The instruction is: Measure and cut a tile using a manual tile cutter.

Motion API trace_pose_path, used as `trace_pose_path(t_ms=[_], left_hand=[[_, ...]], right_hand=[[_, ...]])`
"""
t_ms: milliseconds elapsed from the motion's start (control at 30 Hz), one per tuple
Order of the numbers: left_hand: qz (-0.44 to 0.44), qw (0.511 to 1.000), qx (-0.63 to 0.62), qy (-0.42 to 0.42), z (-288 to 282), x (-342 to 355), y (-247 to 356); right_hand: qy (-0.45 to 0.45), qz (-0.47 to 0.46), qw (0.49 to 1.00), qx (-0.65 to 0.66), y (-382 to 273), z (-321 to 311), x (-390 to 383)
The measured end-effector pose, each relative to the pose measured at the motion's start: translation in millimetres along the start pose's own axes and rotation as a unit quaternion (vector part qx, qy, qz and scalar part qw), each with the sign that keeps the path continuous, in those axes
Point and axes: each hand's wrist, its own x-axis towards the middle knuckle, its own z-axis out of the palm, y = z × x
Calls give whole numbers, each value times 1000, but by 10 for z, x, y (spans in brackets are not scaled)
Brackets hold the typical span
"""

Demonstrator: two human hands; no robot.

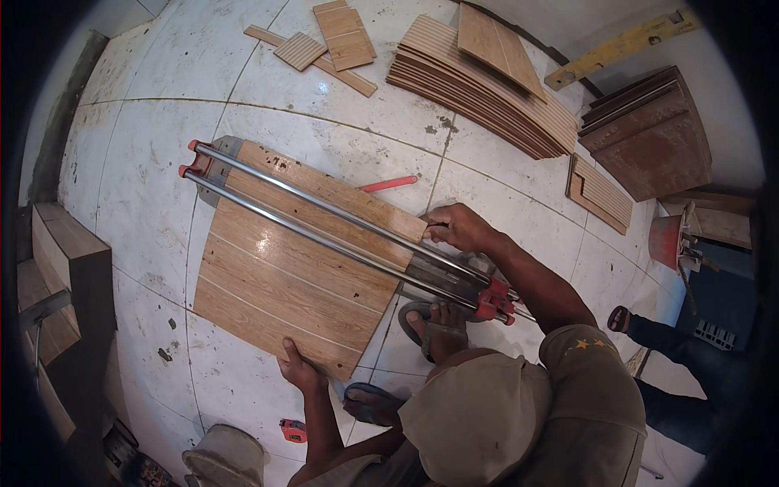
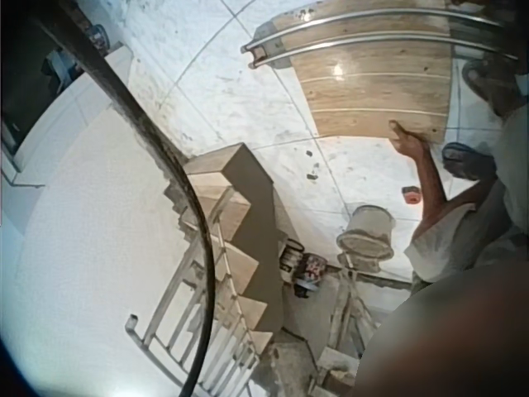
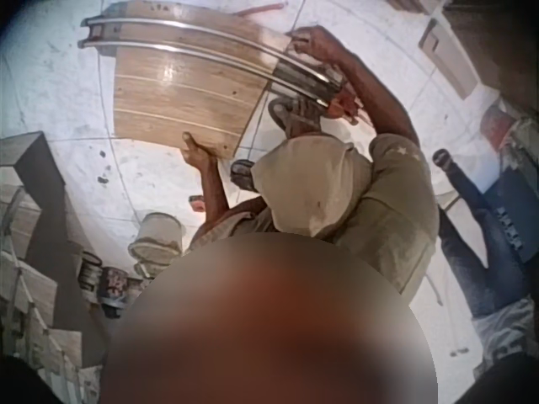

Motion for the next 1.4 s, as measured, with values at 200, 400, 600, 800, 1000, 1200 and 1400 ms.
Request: trace_pose_path(t_ms=[200,400,600,800,1000,1200,1400], left_hand=[[8,1000,-22,3,38,-7,-17],[7,999,-28,32,56,-26,3],[12,998,-39,42,41,-13,-14],[15,999,-38,32,10,-30,-28],[5,999,-32,32,15,7,-69],[14,999,-40,32,-17,40,-55],[9,998,-57,38,47,33,-15]], right_hand=[[8,5,1000,27,-29,-2,-33],[164,81,973,-142,-168,147,-432],[67,367,901,-223,445,-160,-2714],[50,598,790,127,54,-61,-3538],[99,410,905,55,-550,38,-3071],[121,196,962,-148,-682,316,-2363],[113,223,951,-180,-647,436,-2100]])
